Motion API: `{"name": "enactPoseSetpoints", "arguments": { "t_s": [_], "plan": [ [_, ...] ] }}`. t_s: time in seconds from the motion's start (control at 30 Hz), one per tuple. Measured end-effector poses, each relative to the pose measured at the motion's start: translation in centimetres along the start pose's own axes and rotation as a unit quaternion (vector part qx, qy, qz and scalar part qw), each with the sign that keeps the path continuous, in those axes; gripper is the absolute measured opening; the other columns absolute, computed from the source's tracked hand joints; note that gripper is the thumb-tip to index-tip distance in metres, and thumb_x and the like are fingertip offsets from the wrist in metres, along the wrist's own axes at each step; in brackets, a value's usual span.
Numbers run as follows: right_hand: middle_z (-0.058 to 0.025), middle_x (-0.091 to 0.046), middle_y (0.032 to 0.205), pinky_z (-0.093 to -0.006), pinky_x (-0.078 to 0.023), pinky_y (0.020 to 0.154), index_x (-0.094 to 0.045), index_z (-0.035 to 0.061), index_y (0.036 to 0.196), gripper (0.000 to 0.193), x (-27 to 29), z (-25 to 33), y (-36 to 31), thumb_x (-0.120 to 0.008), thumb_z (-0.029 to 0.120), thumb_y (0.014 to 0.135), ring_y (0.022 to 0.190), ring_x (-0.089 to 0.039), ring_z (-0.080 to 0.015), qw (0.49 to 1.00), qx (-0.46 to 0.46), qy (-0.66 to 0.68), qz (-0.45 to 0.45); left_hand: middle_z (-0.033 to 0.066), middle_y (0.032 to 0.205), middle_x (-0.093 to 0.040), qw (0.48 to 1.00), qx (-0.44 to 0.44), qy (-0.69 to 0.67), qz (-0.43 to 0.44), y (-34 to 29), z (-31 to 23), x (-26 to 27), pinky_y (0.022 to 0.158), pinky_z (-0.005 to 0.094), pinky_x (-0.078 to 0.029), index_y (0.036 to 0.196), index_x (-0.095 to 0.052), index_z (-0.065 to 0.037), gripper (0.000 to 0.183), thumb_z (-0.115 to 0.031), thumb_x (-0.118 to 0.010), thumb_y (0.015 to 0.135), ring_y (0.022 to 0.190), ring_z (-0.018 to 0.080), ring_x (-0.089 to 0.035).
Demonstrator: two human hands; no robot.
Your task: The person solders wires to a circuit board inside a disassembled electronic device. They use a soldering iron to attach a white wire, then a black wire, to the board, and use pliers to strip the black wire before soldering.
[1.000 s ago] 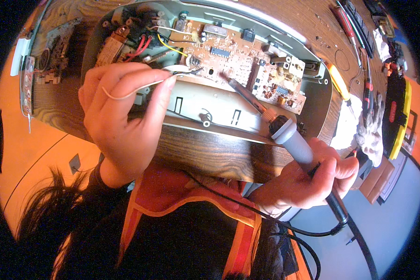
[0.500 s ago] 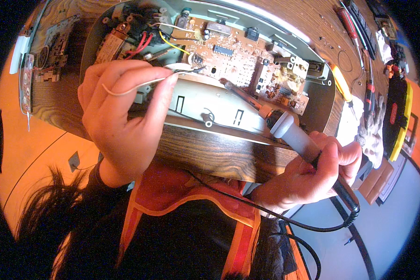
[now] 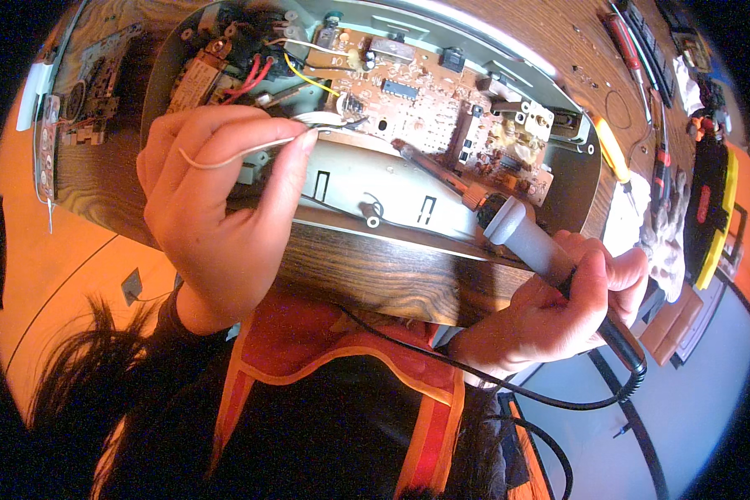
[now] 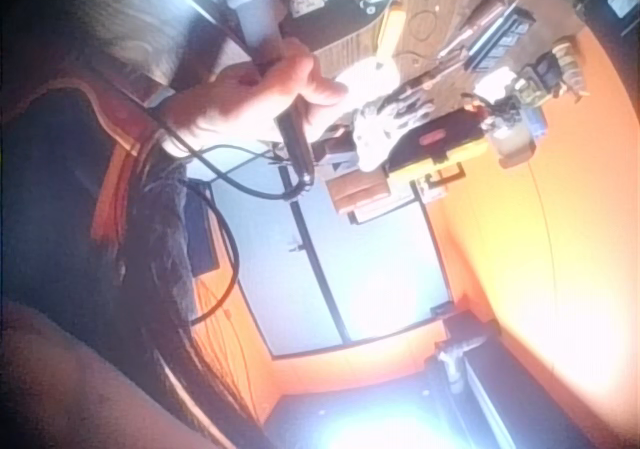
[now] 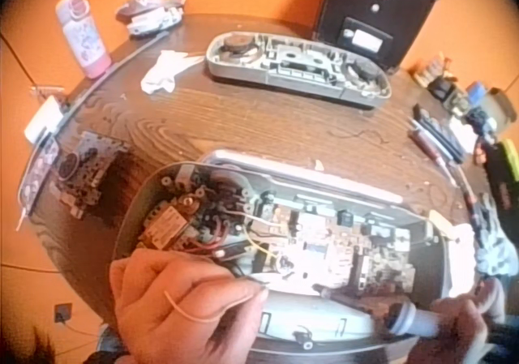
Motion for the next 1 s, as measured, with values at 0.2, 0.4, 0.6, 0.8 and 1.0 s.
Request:
{"name": "enactPoseSetpoints", "arguments": {
  "t_s": [0.2, 0.4, 0.6, 0.8, 1.0],
  "plan": [
    [-0.0094, -0.046, 0.053, -0.0212, -0.036, 0.053, -0.041, 0.0025, 0.058, 0.013, -0.05, 0.0, 0.05, -0.049, 0.004, 0.068, 0.048, -0.044, -0.0125, 1.0, 0.021, -0.008, 0.016, 0.0023, 0.075, -0.06, 1.0, 0.003, 0.0, -0.004, 0.02, -0.07, -0.06, 0.068, 0.0291, -0.038, 0.076, -0.064, -0.01, 0.017, -0.004, -0.072, 0.062, 0.073, 0.0202, -0.054],
    [-0.0087, -0.045, 0.053, -0.0202, -0.033, 0.049, -0.04, 0.0025, 0.055, 0.015, -0.17, 0.09, -0.01, -0.049, 0.004, 0.068, 0.047, -0.042, -0.0109, 0.999, 0.03, -0.03, 0.017, 0.0023, 0.075, -0.06, 1.0, 0.004, 0.004, -0.004, 0.03, -0.13, -0.09, 0.068, 0.0292, -0.038, 0.076, -0.064, -0.01, 0.016, -0.004, -0.071, 0.063, 0.073, 0.0202, -0.054],
    [-0.0079, -0.045, 0.048, -0.0218, -0.035, 0.046, -0.038, 0.0056, 0.06, 0.016, -0.21, 0.34, -0.13, -0.051, 0.001, 0.068, 0.042, -0.04, -0.0102, 1.0, 0.002, 0.023, 0.007, 0.0023, 0.074, -0.06, 1.0, 0.003, 0.003, 0.001, 0.06, -0.15, -0.08, 0.067, 0.0292, -0.038, 0.075, -0.064, -0.01, 0.015, -0.004, -0.071, 0.063, 0.072, 0.0202, -0.054],
    [-0.0058, -0.043, 0.045, -0.0217, -0.035, 0.043, -0.036, 0.0073, 0.061, 0.018, -0.55, 0.83, -0.1, -0.05, 0.0, 0.069, 0.038, -0.038, -0.0097, 0.999, 0.031, 0.024, 0.023, 0.0024, 0.075, -0.06, 1.0, -0.002, -0.002, -0.004, 0.05, -0.07, -0.1, 0.067, 0.0292, -0.039, 0.075, -0.064, -0.01, 0.015, -0.004, -0.071, 0.063, 0.072, 0.02, -0.054],
    [-0.0049, -0.042, 0.048, -0.0199, -0.031, 0.044, -0.038, 0.0057, 0.06, 0.017, -0.33, 0.5, 0.01, -0.051, 0.003, 0.069, 0.039, -0.036, -0.0097, 1.0, -0.007, 0.014, 0.014, 0.0026, 0.075, -0.06, 1.0, -0.001, -0.008, 0.0, 0.07, 0.01, -0.04, 0.066, 0.0291, -0.039, 0.075, -0.064, -0.009, 0.016, -0.003, -0.071, 0.063, 0.072, 0.0202, -0.054]
  ]
}}
Point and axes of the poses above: each hand's wrist, its own y-axis towards the middle knuckle, its own x-axis out of the back of the hand, z = x × y, the point moved 2 cm from there along y, towards the middle knuckle
